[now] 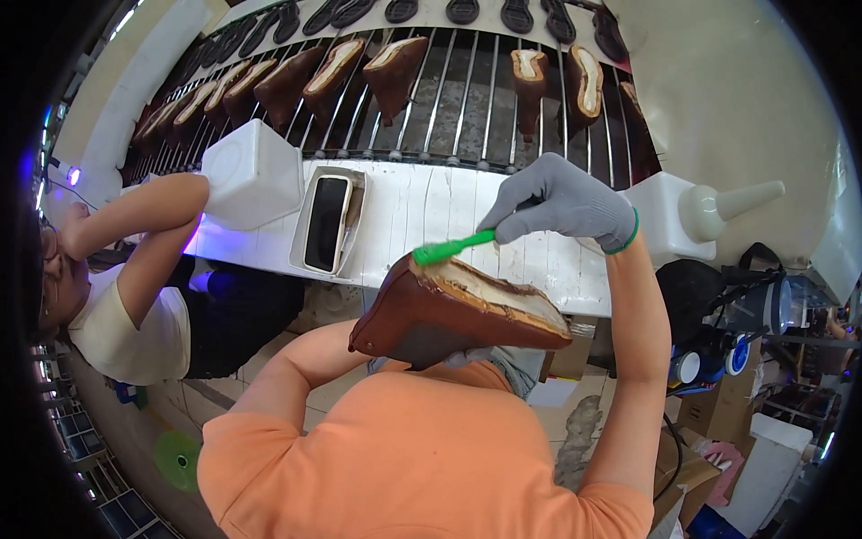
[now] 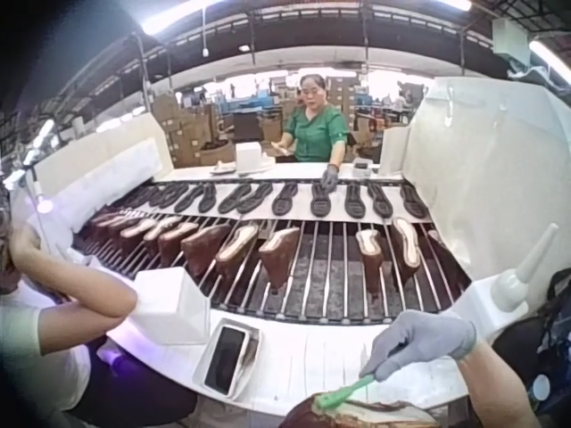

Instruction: Applying glue/adhesive to the soles and edges of leather shoes using a brush on a production line.

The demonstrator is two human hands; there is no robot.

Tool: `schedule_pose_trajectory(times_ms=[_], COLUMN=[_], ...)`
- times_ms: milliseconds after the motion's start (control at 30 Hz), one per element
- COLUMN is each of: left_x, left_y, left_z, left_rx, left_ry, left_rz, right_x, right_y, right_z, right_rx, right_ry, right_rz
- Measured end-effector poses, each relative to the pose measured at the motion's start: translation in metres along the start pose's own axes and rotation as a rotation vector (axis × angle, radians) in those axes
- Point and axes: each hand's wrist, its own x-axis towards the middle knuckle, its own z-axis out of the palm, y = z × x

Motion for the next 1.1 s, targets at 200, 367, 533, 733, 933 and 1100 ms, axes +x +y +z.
schedule_pose_trajectory(times_ms=[200, 367, 533, 733, 933, 1100], left_x=[-0.001, -0.004, -0.008, -0.003, 0.03, 0.022], left_y=[0.0, 0.0, -0.001, -0.037, -0.072, -0.052], left_z=[-0.001, 0.001, 0.0, -0.006, -0.047, -0.076], left_rx=[0.01, 0.033, 0.021, -0.256, -0.95, -0.585], left_ry=[-0.012, -0.025, -0.003, 0.202, 0.491, 0.817], left_rz=[0.011, 0.03, 0.035, 0.012, -0.015, 0.115], right_x=[-0.003, -0.001, -0.004, -0.043, -0.068, -0.04], right_y=[-0.002, 0.003, 0.017, 0.03, 0.021, 0.011], right_z=[-0.004, -0.013, -0.022, -0.033, -0.004, 0.018], right_rx=[-0.002, 0.034, 0.057, 0.111, -0.005, -0.193], right_ry=[-0.034, -0.189, -0.333, -0.057, 0.589, 0.606], right_rz=[-0.023, 0.048, 0.049, -0.025, 0.092, 0.008])
